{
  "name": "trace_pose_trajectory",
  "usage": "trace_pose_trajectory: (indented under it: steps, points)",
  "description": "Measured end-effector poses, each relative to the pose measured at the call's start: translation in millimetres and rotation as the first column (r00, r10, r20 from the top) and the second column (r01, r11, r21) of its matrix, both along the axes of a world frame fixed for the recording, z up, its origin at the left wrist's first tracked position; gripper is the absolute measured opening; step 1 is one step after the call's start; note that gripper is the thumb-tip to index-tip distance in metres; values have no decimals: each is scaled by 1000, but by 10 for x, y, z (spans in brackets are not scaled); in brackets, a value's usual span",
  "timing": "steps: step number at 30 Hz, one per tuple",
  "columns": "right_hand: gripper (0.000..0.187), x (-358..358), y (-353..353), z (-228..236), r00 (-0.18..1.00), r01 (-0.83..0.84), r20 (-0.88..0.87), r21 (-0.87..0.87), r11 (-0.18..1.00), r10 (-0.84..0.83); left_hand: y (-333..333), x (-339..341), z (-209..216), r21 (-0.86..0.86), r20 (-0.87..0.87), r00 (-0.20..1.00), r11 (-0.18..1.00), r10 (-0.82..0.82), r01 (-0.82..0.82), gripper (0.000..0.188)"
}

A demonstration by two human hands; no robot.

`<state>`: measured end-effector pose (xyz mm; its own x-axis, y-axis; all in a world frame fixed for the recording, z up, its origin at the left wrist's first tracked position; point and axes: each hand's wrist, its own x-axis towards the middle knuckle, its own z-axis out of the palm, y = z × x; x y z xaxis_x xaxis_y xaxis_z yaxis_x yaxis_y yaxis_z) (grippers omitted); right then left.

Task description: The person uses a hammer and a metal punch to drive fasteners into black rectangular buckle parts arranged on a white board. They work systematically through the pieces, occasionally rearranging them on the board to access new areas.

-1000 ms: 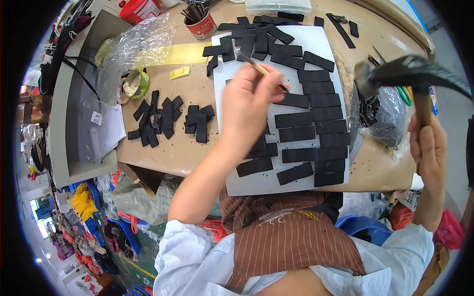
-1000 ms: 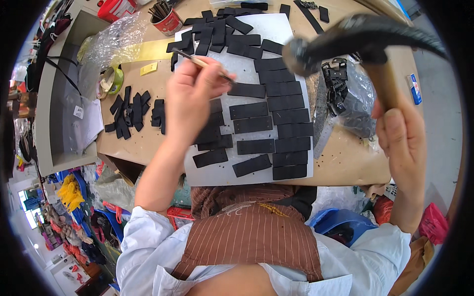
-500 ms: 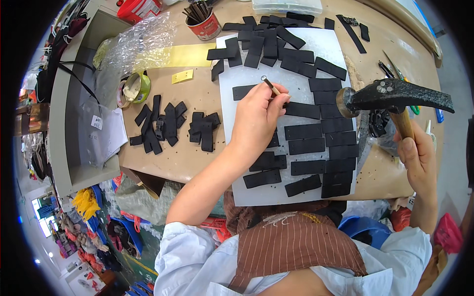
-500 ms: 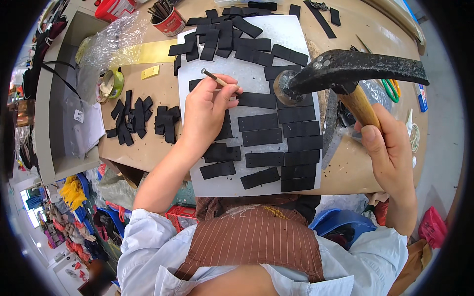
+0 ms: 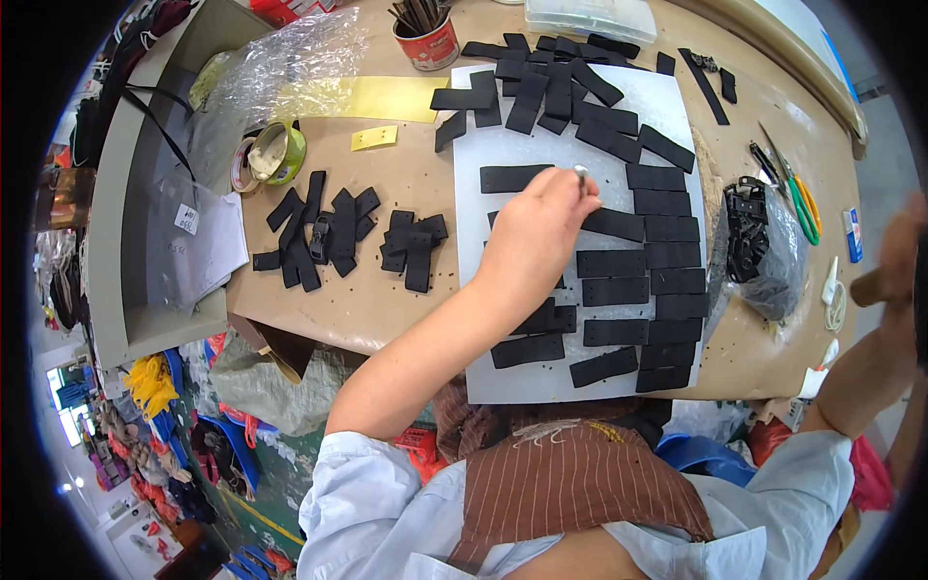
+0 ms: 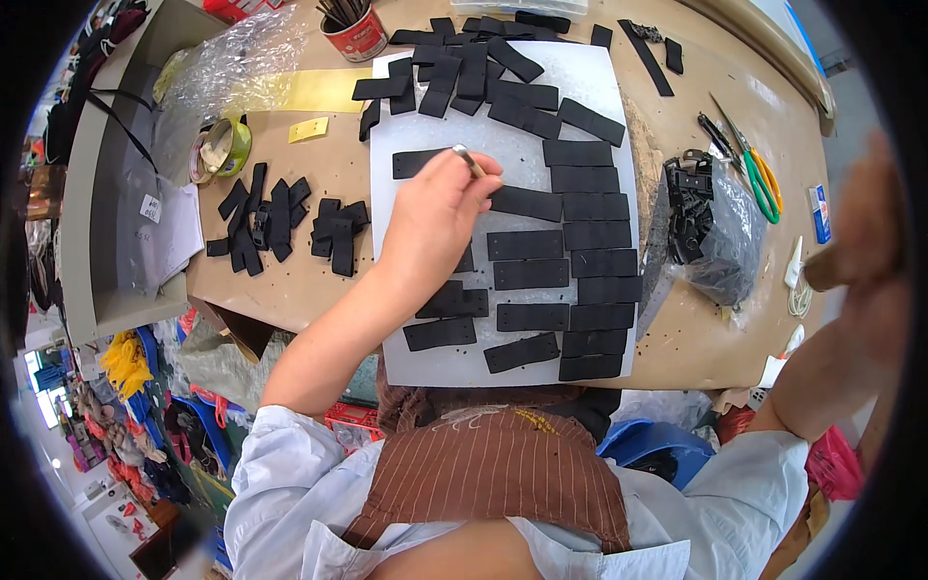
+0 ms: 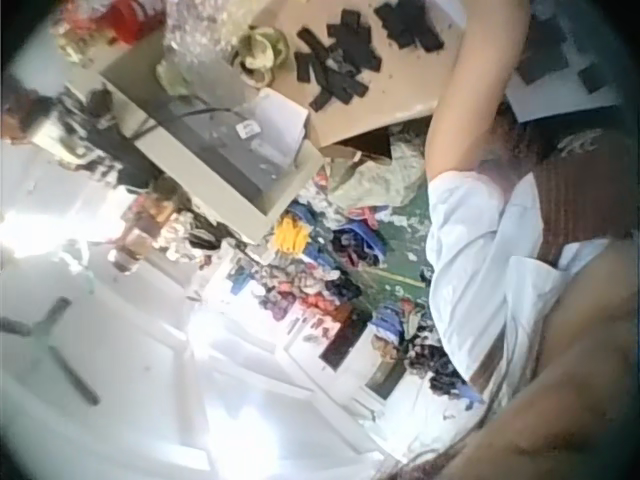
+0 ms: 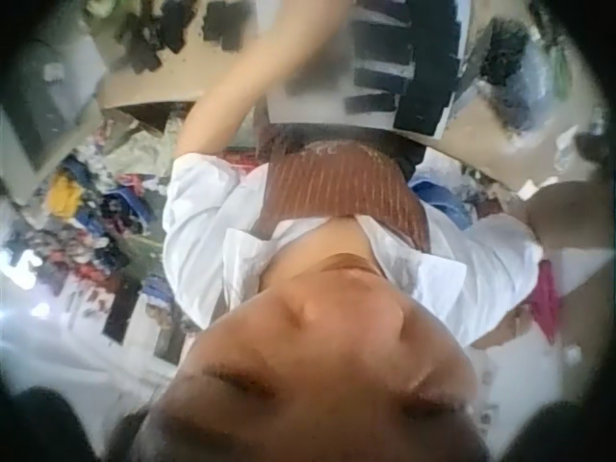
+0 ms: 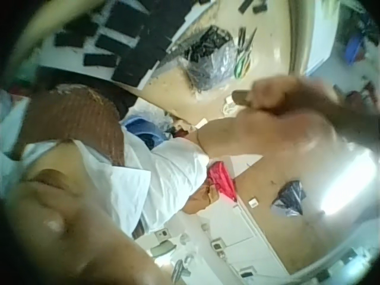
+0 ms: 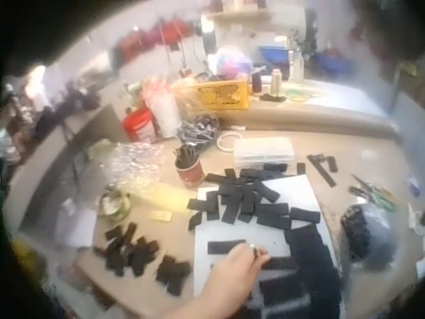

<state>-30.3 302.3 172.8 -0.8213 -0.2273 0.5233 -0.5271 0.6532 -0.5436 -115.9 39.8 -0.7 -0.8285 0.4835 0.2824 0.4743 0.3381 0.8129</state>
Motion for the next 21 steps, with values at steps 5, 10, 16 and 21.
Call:
trace_pose_trajectory:
  steps: [5, 10, 16, 21]
  points:
    - [23, -17, -366, -263, 912, 9, 409, 86, 996, -44, 0, 66, -81, -196, -110, 990, 975, 84, -104, 9]
    - [39, 120, -171, -289, 886, 183, 463, -280, 942, -34, 0, -44, 9, 55, 245, 970, 998, 9, -23, 10]
    - [46, 128, 199, 65, 834, 374, 528, -329, 867, -159, -22, -34, 9, 52, 171, 984, 998, -43, 34, 8]
    - [25, 52, -217, -226, 976, 164, 156, -79, 983, -151, -25, 31, -47, -86, -254, 967, 996, -30, 8, 8]
